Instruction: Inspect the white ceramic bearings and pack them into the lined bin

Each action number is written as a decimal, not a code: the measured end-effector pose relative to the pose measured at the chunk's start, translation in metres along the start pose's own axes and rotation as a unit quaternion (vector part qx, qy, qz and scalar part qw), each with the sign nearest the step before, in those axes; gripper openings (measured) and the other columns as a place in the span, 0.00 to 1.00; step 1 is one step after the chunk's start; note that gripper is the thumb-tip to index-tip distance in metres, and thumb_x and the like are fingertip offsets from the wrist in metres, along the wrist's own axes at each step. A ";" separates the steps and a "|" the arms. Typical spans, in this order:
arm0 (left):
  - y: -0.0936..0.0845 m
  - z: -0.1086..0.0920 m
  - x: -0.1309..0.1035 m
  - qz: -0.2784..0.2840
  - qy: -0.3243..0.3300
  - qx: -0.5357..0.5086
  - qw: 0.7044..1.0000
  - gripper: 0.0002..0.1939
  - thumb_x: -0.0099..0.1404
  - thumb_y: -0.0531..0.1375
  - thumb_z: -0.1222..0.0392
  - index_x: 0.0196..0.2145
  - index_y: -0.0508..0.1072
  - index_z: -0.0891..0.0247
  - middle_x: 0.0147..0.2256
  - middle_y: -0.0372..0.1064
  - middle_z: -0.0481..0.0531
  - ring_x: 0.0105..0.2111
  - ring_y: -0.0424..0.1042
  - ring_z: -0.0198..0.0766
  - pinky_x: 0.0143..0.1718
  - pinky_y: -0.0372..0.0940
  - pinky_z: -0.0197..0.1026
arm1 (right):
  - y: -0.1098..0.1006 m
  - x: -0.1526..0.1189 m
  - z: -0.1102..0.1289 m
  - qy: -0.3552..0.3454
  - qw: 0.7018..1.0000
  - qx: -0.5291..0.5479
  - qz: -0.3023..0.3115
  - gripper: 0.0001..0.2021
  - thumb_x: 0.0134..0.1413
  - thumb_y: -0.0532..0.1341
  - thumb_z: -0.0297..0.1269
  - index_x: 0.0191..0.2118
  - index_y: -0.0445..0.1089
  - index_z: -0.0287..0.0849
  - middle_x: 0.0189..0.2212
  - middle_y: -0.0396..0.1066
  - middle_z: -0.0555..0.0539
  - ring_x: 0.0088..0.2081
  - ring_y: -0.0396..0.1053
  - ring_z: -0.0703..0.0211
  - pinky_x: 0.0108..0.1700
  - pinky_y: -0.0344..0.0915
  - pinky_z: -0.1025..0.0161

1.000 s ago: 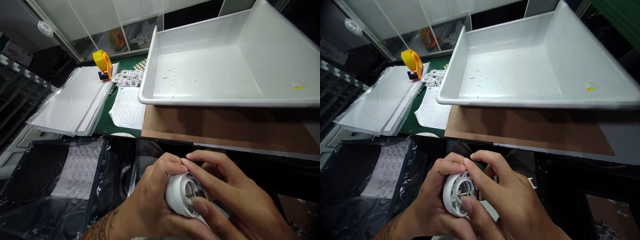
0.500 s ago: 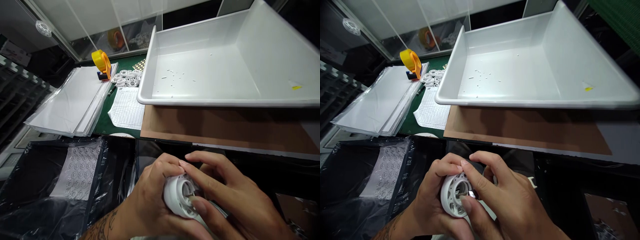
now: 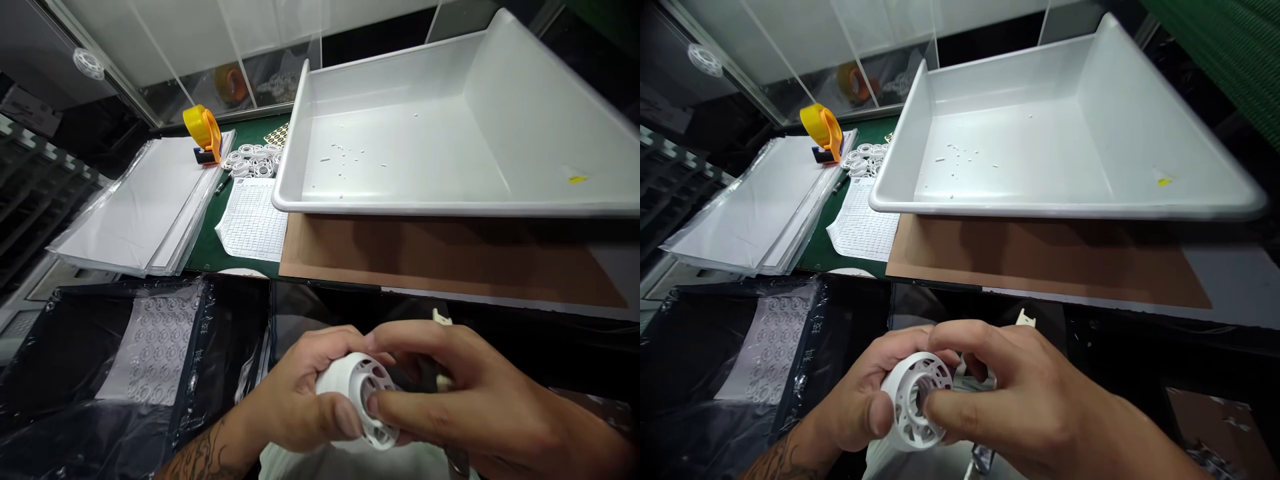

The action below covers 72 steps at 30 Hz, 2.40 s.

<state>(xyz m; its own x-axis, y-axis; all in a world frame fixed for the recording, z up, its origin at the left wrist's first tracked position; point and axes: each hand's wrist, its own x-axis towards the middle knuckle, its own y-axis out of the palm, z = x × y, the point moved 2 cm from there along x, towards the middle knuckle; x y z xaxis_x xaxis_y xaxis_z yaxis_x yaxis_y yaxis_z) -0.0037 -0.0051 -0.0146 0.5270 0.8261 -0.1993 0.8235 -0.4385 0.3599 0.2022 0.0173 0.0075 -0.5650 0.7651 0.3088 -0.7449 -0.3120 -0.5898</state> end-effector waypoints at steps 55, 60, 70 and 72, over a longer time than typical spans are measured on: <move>-0.002 0.014 0.008 -0.141 0.229 0.098 0.958 0.44 0.36 0.83 0.42 0.49 0.74 0.52 0.45 0.72 0.47 0.41 0.74 0.38 0.43 0.69 0.38 | 0.003 -0.005 0.004 -0.054 0.997 0.009 -0.060 0.21 0.81 0.52 0.52 0.67 0.69 0.48 0.62 0.62 0.39 0.39 0.76 0.58 0.34 0.76 0.64; -0.003 0.013 0.010 -0.087 0.083 -0.049 0.991 0.40 0.37 0.84 0.44 0.46 0.77 0.59 0.43 0.74 0.50 0.41 0.72 0.39 0.43 0.67 0.38 | -0.008 0.007 -0.007 -0.085 0.996 0.003 -0.015 0.21 0.81 0.51 0.55 0.64 0.72 0.51 0.60 0.66 0.41 0.42 0.75 0.56 0.39 0.78 0.61; 0.006 0.003 0.009 -0.096 0.048 -0.214 0.971 0.38 0.60 0.65 0.25 0.46 0.83 0.65 0.31 0.76 0.53 0.27 0.77 0.36 0.29 0.69 0.34 | -0.035 0.008 -0.139 0.098 0.933 -0.341 -0.063 0.23 0.76 0.50 0.42 0.57 0.80 0.42 0.62 0.70 0.34 0.52 0.77 0.30 0.43 0.82 0.40; 0.008 0.003 0.009 -0.078 0.055 -0.216 0.972 0.39 0.61 0.64 0.24 0.47 0.83 0.65 0.31 0.75 0.53 0.26 0.76 0.35 0.28 0.69 0.34 | -0.036 0.006 -0.144 0.080 0.934 -0.343 -0.056 0.24 0.76 0.50 0.46 0.59 0.80 0.43 0.61 0.70 0.33 0.54 0.75 0.27 0.44 0.81 0.36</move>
<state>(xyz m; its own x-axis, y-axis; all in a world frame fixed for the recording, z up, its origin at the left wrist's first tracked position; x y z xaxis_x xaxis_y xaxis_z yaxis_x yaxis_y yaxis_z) 0.0089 -0.0024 -0.0166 0.3577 0.9141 -0.1909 0.7142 -0.1361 0.6866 0.2762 0.1140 -0.0769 -0.3955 0.8631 0.3141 -0.3629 0.1673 -0.9167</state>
